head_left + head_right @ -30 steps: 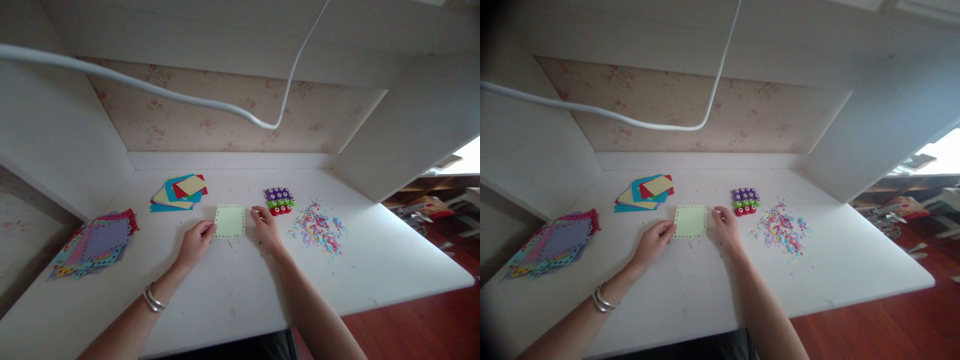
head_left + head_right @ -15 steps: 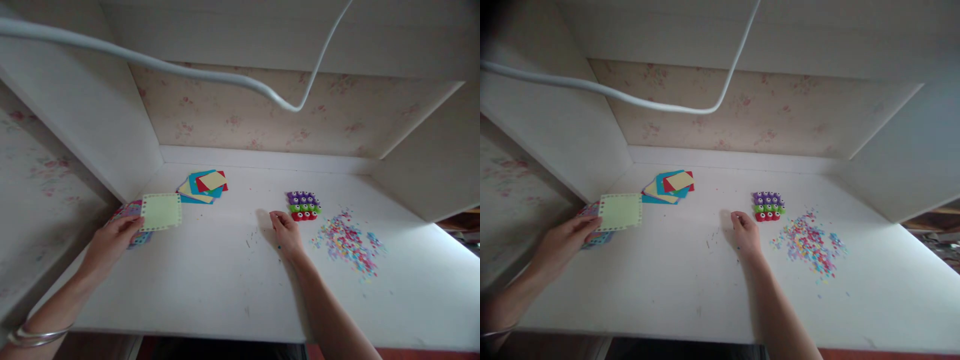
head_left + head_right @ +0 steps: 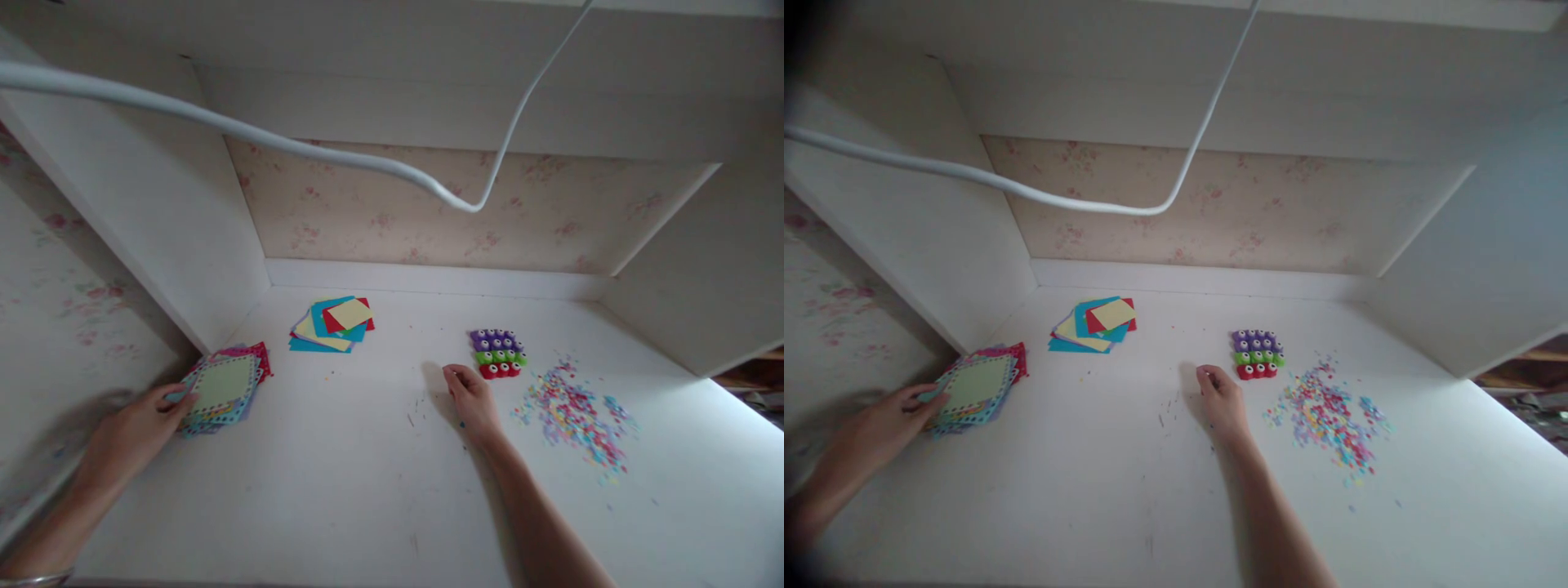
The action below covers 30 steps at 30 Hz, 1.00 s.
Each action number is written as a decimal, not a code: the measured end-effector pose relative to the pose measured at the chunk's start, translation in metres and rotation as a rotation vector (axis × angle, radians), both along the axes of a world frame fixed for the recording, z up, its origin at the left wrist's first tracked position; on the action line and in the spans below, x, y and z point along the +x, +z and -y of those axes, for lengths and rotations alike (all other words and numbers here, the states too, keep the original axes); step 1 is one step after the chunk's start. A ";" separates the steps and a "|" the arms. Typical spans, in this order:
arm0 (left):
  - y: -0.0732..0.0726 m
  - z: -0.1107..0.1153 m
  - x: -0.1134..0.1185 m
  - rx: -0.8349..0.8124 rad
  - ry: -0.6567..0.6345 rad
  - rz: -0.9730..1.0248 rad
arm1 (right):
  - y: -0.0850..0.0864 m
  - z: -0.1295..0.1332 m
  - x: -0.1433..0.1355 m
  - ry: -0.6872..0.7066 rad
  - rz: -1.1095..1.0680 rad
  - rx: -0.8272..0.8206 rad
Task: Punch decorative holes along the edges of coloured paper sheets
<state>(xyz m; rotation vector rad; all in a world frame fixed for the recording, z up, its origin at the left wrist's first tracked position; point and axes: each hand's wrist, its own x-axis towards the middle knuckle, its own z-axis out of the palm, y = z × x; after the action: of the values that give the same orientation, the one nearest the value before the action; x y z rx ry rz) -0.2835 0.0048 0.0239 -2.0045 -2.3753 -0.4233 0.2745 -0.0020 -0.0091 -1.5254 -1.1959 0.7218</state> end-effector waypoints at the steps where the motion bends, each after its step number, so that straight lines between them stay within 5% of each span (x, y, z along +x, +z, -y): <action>1: 0.003 0.003 0.003 -0.005 0.029 -0.040 | 0.000 0.000 0.000 -0.002 -0.002 -0.001; 7: 0.019 0.037 0.055 0.160 0.008 -0.193 | 0.006 0.004 -0.001 -0.021 -0.036 -0.005; 12: 0.000 0.073 0.125 0.044 -0.214 -0.079 | 0.012 0.012 -0.003 -0.095 -0.135 0.026; 15: -0.011 0.081 0.149 0.024 -0.295 -0.137 | 0.014 0.015 -0.005 -0.029 -0.104 0.046; 21: -0.011 0.080 0.153 0.021 -0.311 -0.199 | 0.015 0.012 -0.009 -0.012 0.114 -0.153; 30: -0.003 0.082 0.157 -0.014 -0.311 -0.228 | 0.014 0.009 -0.013 -0.078 0.126 -0.073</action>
<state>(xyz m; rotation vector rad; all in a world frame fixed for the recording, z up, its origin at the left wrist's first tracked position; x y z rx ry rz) -0.1263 -0.0775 0.0208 -2.2956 -1.9491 -0.1673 0.2619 -0.0111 0.0048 -1.6894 -1.2069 0.6310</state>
